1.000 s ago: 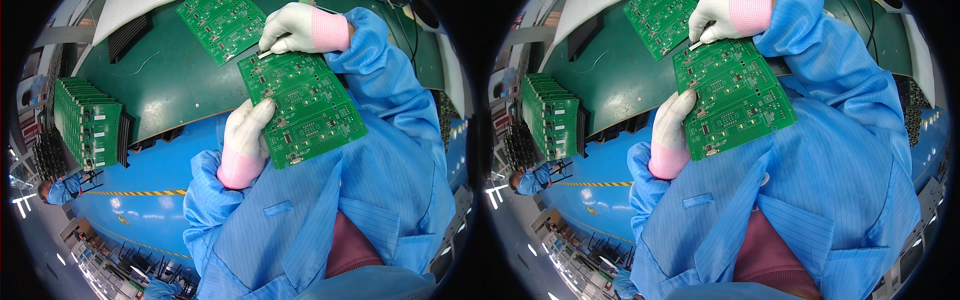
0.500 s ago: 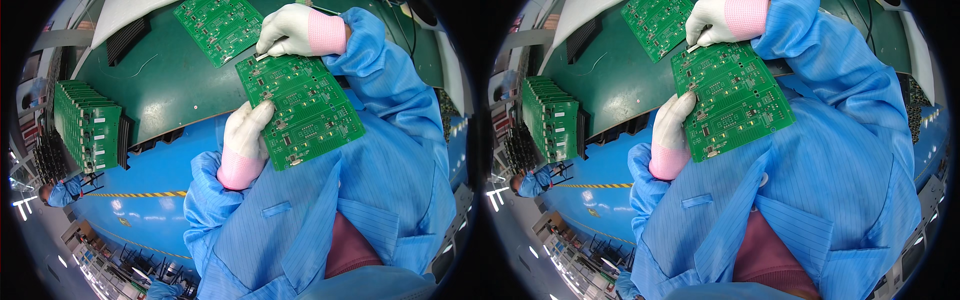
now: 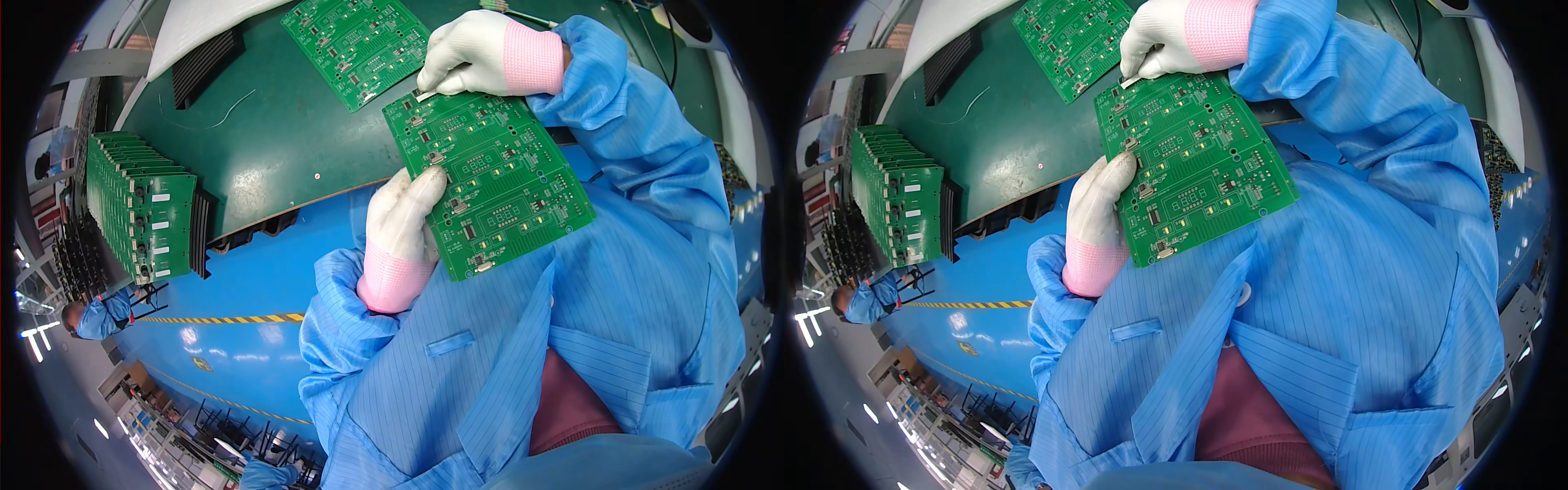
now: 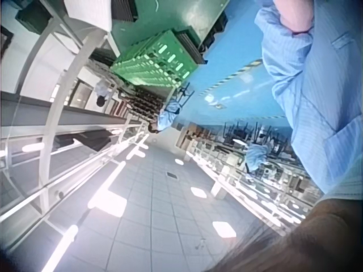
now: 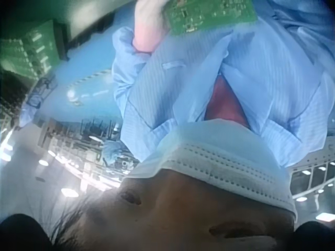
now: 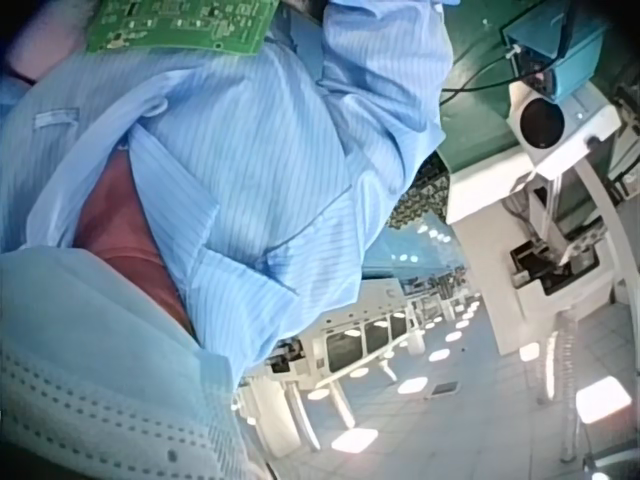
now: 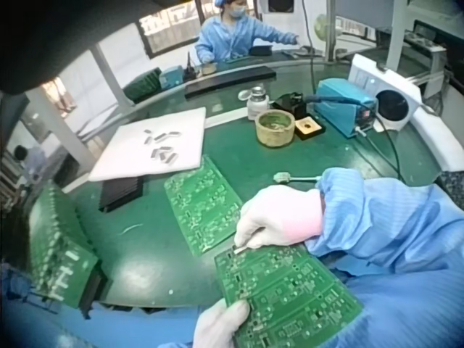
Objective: Soldering and assembling components onto printed circuit boards at a manual assembly station.
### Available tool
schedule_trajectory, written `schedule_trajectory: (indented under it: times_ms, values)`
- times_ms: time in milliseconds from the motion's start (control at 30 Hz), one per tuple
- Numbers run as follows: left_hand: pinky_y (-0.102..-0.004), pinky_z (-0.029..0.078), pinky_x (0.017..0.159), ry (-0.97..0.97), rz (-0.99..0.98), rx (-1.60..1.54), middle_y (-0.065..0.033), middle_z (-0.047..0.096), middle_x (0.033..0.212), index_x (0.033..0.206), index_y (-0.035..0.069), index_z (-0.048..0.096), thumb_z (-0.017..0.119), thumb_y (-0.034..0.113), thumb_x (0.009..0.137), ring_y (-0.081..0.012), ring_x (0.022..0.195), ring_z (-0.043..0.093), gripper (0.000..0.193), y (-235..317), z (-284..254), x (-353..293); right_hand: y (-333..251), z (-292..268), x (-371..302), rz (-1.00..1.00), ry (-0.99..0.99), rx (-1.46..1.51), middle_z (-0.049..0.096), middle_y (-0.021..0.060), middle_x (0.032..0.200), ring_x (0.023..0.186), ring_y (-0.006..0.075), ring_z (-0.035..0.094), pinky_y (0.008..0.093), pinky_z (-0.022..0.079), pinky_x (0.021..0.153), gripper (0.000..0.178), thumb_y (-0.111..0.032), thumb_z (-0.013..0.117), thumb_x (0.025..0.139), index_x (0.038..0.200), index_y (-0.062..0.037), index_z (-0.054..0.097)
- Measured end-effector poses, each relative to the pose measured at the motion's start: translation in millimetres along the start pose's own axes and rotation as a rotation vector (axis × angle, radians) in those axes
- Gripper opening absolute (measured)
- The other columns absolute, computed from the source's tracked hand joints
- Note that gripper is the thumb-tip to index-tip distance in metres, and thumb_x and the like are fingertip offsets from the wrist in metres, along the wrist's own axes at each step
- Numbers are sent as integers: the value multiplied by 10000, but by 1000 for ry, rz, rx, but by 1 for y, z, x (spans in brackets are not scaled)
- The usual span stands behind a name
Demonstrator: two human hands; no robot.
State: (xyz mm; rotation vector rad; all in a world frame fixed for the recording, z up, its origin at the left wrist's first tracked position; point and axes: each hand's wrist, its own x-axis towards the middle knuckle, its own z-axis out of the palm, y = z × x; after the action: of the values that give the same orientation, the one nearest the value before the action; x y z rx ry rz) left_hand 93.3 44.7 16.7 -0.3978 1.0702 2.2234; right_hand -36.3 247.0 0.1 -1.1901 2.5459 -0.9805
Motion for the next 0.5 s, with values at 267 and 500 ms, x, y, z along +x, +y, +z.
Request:
schedule_trajectory:
  times_ms: [267, 500]
  values:
    - [-244, 515, 679, 7, 7, 32, -172, 637, 1018, 1203, -92, 494, 475, 104, 948, -155, 755, 621, 322, -1, -4, 0, 3, -4, -1, -14, -29, 160, 623, 32, 737, 593, 145, 541, 243, 446, 549, 69, -42, 705, 780, 843, -14, 707]
    - [-236, 511, 674, 26, 1, 69, -167, 640, 1009, 1197, -90, 505, 474, 105, 948, -151, 752, 621, 318, -2, -8, 1, -12, -5, 3, 306, -89, 370, 590, 18, 690, 572, 133, 518, 235, 421, 529, 71, -67, 693, 810, 797, -1, 668]
